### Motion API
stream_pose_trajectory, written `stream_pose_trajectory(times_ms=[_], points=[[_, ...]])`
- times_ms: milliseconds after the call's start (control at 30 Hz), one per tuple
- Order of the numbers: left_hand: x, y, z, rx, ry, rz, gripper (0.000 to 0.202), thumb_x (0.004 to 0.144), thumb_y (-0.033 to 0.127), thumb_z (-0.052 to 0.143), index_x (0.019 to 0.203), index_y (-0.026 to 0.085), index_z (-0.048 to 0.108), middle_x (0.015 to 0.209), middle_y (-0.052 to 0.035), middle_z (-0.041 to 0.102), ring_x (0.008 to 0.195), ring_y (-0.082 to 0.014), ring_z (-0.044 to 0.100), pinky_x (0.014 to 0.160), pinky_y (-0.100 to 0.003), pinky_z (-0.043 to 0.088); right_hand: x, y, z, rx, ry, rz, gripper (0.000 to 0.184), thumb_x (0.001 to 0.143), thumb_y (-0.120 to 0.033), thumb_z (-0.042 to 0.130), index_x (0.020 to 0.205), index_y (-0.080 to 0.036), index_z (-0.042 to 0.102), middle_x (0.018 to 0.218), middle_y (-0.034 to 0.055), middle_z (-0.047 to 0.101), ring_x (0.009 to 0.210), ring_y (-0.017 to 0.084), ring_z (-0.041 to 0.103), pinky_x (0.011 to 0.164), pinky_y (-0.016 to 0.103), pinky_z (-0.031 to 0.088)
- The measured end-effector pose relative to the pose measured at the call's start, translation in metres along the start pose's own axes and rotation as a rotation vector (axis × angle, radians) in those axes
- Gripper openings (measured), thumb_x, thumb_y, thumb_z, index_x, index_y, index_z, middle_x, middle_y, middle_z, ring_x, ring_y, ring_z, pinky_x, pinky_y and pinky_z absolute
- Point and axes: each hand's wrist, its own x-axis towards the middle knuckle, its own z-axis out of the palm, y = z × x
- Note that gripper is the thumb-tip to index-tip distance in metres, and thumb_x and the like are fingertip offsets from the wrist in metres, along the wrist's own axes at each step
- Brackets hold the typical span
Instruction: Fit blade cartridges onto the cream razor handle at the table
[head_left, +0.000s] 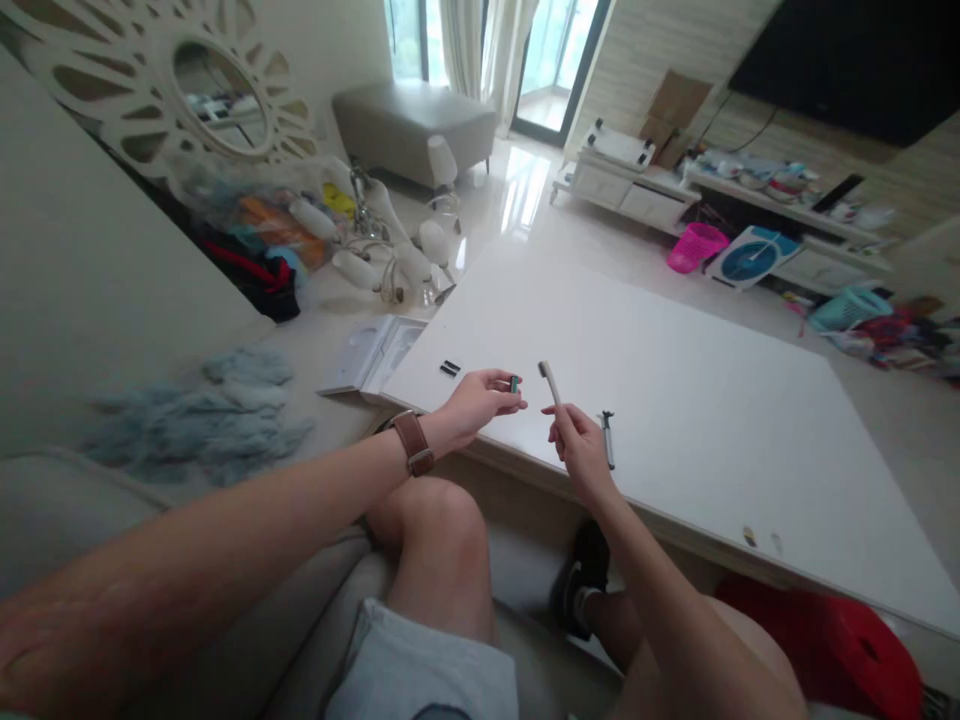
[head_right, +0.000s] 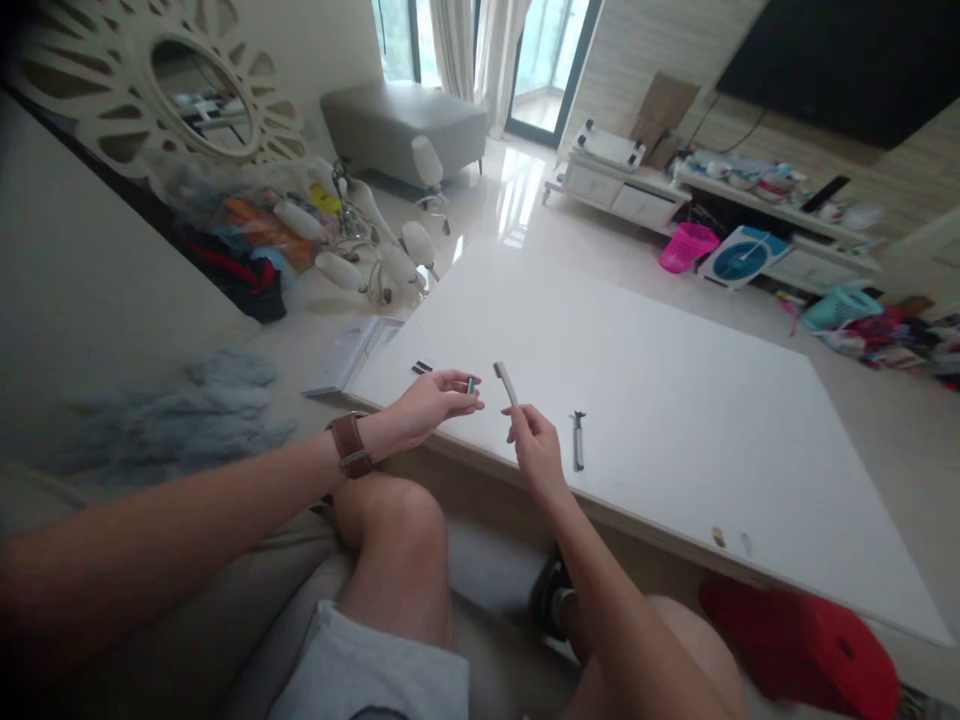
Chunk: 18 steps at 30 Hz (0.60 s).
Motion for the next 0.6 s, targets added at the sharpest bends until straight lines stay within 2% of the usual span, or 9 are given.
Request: stream_pose_trajectory(times_ms=[233,400,567,600], points=[[0.0,0.001,0.0,0.076,0.027,0.038,0.019,0.071,0.003,0.071,0.088,0.011,0.065,0.071,-0.0018,0.067,0.067,-0.0112,0.066,0.081,-0.031,0.054,-0.003,-0.006,0.001,0.014,-0.029,0.001,0.045,0.092,-0.061,0.052,0.097,-0.02,0.069,0.06,-0.0024,0.049,0.047,0.012,0.04,0.046,0.027,0.029],[0.0,0.003,0.0,0.076,0.053,0.059,0.013,0.071,0.003,0.069,0.081,0.011,0.066,0.074,-0.0027,0.068,0.069,-0.0105,0.066,0.078,-0.028,0.052,-0.008,-0.012,0.001,-0.166,-0.104,-0.085,0.04,0.093,-0.056,0.052,0.089,-0.019,0.07,0.061,-0.0009,0.051,0.054,0.014,0.045,0.051,0.028,0.031],[-0.002,0.005,0.001,0.112,0.084,0.036,0.009,0.072,0.005,0.068,0.079,0.011,0.07,0.072,-0.0033,0.069,0.066,-0.0102,0.064,0.076,-0.028,0.052,-0.006,-0.013,-0.006,-0.335,0.077,-0.138,0.04,0.094,-0.053,0.05,0.085,-0.02,0.07,0.057,-0.0019,0.047,0.052,0.014,0.04,0.051,0.029,0.026],[-0.002,0.005,0.001,0.113,0.085,0.036,0.009,0.072,0.006,0.068,0.079,0.011,0.07,0.072,-0.0034,0.069,0.067,-0.0103,0.064,0.077,-0.028,0.052,-0.006,-0.013,-0.007,-0.341,0.07,-0.151,0.04,0.094,-0.053,0.05,0.085,-0.02,0.07,0.057,-0.0021,0.046,0.052,0.014,0.039,0.051,0.029,0.025]])
